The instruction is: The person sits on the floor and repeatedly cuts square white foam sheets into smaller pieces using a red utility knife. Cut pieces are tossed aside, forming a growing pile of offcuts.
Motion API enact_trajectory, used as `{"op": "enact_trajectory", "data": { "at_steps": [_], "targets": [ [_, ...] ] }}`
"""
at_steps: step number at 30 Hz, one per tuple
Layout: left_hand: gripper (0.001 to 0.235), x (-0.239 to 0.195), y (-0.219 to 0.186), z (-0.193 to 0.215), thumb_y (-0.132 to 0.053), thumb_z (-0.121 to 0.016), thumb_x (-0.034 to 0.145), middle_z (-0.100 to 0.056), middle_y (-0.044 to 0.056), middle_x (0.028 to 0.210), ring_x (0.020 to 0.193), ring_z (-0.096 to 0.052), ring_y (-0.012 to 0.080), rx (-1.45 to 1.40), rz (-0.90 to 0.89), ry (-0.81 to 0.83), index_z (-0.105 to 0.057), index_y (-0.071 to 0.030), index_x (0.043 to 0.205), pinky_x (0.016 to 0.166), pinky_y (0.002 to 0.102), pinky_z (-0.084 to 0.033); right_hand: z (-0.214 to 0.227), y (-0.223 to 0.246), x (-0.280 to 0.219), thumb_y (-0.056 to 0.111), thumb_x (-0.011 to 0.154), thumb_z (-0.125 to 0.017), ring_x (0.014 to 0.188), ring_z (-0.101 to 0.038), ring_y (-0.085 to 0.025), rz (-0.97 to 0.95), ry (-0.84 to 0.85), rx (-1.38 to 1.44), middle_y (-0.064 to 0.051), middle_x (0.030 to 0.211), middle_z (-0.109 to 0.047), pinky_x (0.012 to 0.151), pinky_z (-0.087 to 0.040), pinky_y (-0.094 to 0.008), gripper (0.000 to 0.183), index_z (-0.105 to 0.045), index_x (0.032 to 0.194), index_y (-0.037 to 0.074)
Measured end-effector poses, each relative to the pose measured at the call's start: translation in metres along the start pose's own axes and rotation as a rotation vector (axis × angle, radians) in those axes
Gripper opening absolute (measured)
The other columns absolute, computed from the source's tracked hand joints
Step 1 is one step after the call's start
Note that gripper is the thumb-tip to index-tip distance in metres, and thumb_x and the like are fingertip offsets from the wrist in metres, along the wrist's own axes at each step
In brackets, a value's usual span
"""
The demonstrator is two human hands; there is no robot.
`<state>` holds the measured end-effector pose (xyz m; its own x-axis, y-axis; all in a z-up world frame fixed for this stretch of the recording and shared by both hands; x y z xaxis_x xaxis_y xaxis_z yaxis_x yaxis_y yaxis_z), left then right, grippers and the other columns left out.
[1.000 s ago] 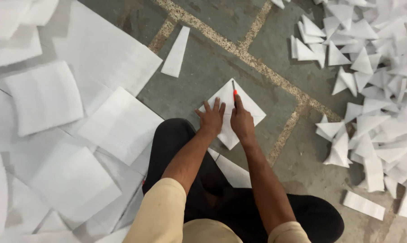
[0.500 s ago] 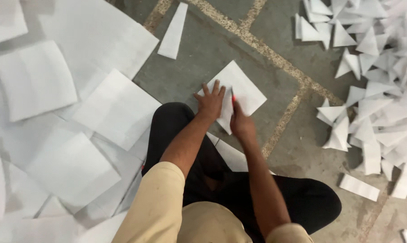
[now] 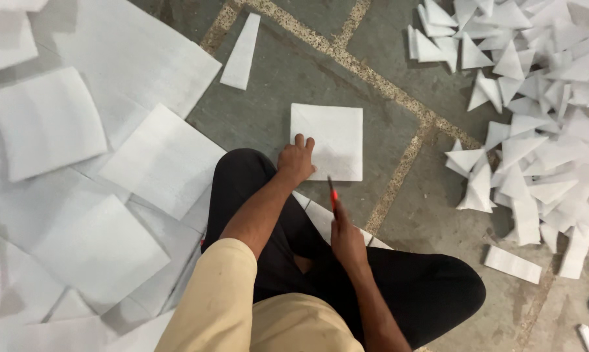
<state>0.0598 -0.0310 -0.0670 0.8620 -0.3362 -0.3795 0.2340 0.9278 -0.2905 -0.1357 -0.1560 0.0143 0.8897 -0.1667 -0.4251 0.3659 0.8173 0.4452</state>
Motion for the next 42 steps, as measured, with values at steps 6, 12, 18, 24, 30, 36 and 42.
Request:
{"op": "enact_trajectory", "data": {
  "at_steps": [6, 12, 18, 24, 30, 36, 42],
  "targets": [
    [0.114, 0.004, 0.000, 0.000, -0.047, -0.086, 0.077, -0.042, 0.014, 0.144, 0.108, -0.067, 0.0325, -0.033, 0.121, 0.152, -0.015, -0.028, 0.165, 0.081, 0.041, -0.061, 0.020, 0.039, 0.107, 0.017, 0.100, -0.049, 0.077, -0.070, -0.047, 0.178, -0.183, 0.084, -0.027, 0.087, -0.072, 0.068, -0.054, -0.057, 0.060, -0.035, 0.158, 0.019],
    [0.116, 0.011, -0.002, 0.007, -0.047, -0.086, 0.077, -0.042, 0.014, 0.140, 0.112, -0.065, 0.0314, -0.034, 0.128, 0.153, -0.013, -0.028, 0.165, 0.083, 0.042, -0.060, 0.034, 0.069, 0.170, 0.017, 0.100, -0.051, 0.079, -0.070, -0.048, 0.158, -0.194, 0.040, -0.028, 0.089, -0.072, 0.069, -0.053, -0.059, 0.059, -0.037, 0.158, 0.021],
    [0.114, 0.017, 0.000, 0.001, -0.046, -0.086, 0.078, -0.042, 0.014, 0.141, 0.108, -0.068, 0.0309, -0.069, 0.131, 0.156, -0.014, -0.028, 0.165, 0.082, 0.042, -0.060, 0.029, 0.071, 0.188, 0.016, 0.100, -0.049, 0.078, -0.070, -0.048, 0.098, -0.143, -0.044, -0.029, 0.088, -0.072, 0.073, -0.055, -0.057, 0.059, -0.037, 0.157, 0.019],
    [0.115, 0.007, -0.001, 0.004, -0.049, -0.087, 0.076, -0.043, 0.016, 0.139, 0.105, -0.068, 0.0324, -0.038, 0.126, 0.135, -0.016, -0.025, 0.164, 0.080, 0.040, -0.061, 0.016, 0.047, 0.157, 0.016, 0.102, -0.046, 0.085, -0.070, -0.049, 0.140, -0.144, -0.045, -0.031, 0.096, -0.071, 0.076, -0.054, -0.059, 0.050, -0.043, 0.152, 0.016],
    [0.119, 0.013, 0.001, -0.001, -0.049, -0.089, 0.074, -0.042, 0.019, 0.141, 0.101, -0.069, 0.0330, -0.039, 0.110, 0.162, -0.015, -0.023, 0.165, 0.077, 0.040, -0.062, -0.015, 0.004, 0.010, 0.019, 0.096, -0.048, 0.086, -0.069, -0.049, -0.007, 0.084, -0.096, -0.030, 0.093, -0.071, 0.076, -0.053, -0.059, 0.069, -0.026, 0.161, 0.023],
    [0.053, 0.016, 0.000, -0.032, -0.029, -0.068, 0.099, -0.060, 0.015, 0.128, 0.106, -0.070, 0.0339, -0.354, 0.125, -0.044, -0.047, -0.015, 0.144, 0.086, 0.047, -0.059, -0.012, -0.006, -0.040, 0.016, 0.098, -0.047, 0.091, -0.070, -0.048, -0.088, 0.118, 0.016, -0.028, 0.100, -0.073, 0.080, -0.053, -0.058, 0.066, -0.027, 0.160, 0.029],
    [0.051, -0.013, -0.009, -0.021, -0.015, -0.066, 0.091, -0.058, 0.011, 0.131, 0.117, -0.062, 0.0312, -0.154, 0.078, -0.142, -0.051, -0.015, 0.140, 0.094, 0.052, -0.051, -0.009, -0.005, -0.012, 0.015, 0.098, -0.049, 0.091, -0.070, -0.049, 0.000, 0.017, 0.068, -0.030, 0.101, -0.071, 0.079, -0.053, -0.057, 0.065, -0.027, 0.159, 0.022]
  ]
}}
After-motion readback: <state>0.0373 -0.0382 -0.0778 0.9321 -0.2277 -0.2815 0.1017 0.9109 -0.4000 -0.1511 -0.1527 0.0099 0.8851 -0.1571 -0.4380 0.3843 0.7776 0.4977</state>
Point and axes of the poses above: each hand's wrist, its own x-axis towards the middle knuckle, its own z-axis out of the back of the hand, y = z × x, the point moved 10 cm from there along x, towards the middle knuckle
